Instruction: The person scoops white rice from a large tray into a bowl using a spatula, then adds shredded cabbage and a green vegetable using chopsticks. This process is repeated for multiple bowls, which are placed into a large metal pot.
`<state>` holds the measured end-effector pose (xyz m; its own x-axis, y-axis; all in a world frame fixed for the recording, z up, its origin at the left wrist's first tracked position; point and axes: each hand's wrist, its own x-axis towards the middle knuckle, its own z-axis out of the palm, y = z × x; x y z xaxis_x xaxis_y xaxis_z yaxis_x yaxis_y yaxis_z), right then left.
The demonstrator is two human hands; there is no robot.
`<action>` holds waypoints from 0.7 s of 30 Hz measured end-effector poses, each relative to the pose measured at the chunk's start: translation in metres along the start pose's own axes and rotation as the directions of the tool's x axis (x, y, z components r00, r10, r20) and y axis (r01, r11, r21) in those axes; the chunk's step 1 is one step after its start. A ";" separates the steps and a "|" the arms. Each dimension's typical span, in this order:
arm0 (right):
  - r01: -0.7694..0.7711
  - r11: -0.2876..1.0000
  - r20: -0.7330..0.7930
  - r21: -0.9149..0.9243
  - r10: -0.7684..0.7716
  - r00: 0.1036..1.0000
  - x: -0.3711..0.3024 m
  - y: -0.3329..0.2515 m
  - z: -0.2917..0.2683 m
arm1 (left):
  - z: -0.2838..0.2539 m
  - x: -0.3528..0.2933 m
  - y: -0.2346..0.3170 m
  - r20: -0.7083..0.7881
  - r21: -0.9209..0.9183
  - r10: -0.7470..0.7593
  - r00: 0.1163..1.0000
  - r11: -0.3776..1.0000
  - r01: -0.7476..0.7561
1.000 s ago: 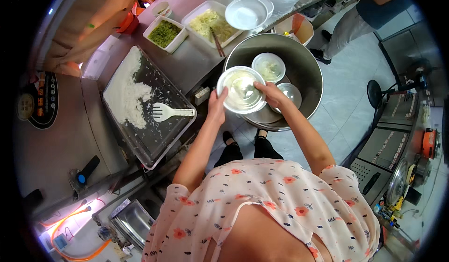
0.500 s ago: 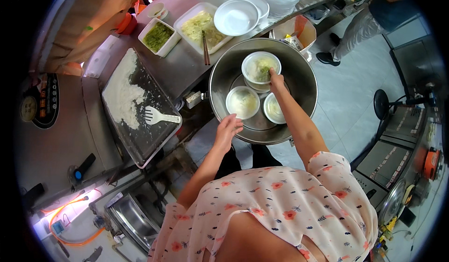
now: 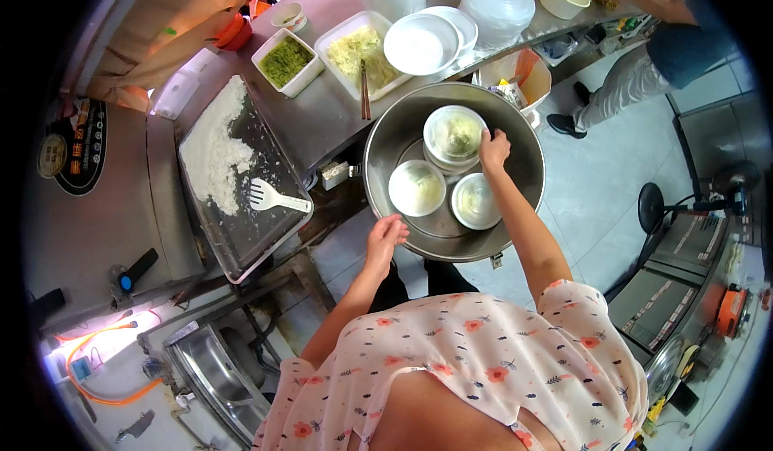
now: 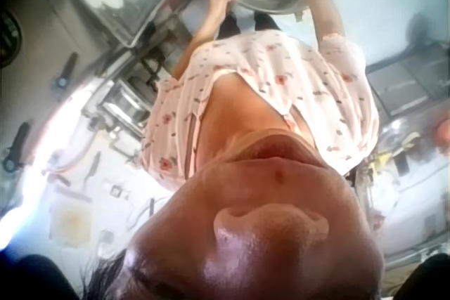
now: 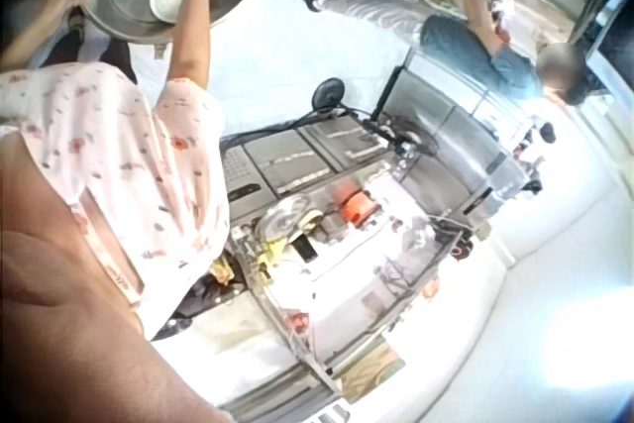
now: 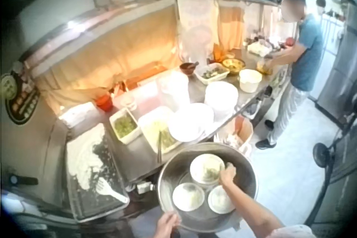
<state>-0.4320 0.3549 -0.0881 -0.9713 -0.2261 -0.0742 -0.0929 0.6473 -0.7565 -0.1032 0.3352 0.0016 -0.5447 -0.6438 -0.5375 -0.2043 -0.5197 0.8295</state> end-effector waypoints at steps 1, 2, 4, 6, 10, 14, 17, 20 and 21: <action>0.184 0.983 -0.102 0.028 -0.180 0.978 0.002 -0.012 -0.003 | 0.000 0.001 -0.002 -0.002 0.009 0.012 1.000 1.000 -0.012; 0.294 0.947 -0.108 0.131 -0.281 0.953 0.004 -0.034 -0.007 | 0.001 0.001 -0.003 -0.006 0.015 0.025 1.000 1.000 -0.025; 0.404 0.872 -0.056 0.278 -0.405 0.913 0.016 -0.076 -0.013 | 0.003 0.002 -0.002 -0.004 0.047 0.034 0.999 0.998 -0.033; 0.321 0.878 0.040 0.354 -0.358 0.933 0.024 -0.121 -0.012 | 0.002 0.003 -0.002 -0.013 0.046 0.034 0.999 0.998 -0.033; -0.175 0.853 0.392 0.492 -0.038 0.919 0.046 -0.176 0.008 | 0.000 0.001 -0.005 -0.049 0.002 0.036 0.998 0.999 -0.036; -0.289 0.774 0.460 0.563 -0.003 0.888 0.104 -0.163 0.024 | 0.011 0.009 -0.001 0.011 -0.043 0.081 0.997 0.996 -0.080; -0.296 0.616 0.421 0.730 -0.064 0.905 0.041 -0.182 0.037 | -0.003 -0.007 -0.001 -0.050 -0.085 0.035 0.998 0.996 -0.040; -0.224 0.697 0.527 0.681 -0.254 0.811 -0.016 -0.188 0.025 | -0.009 -0.014 0.007 -0.053 -0.201 0.023 0.998 0.979 -0.033; -0.137 0.768 0.559 0.626 -0.320 0.765 -0.042 -0.188 0.020 | -0.012 -0.017 0.009 -0.065 -0.237 0.033 0.997 0.970 -0.047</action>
<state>-0.3696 0.2282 0.0445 -0.5907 -0.7869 -0.1783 0.1983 0.0726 -0.9774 -0.0861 0.3352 0.0168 -0.4968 -0.6956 -0.5189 0.0200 -0.6069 0.7945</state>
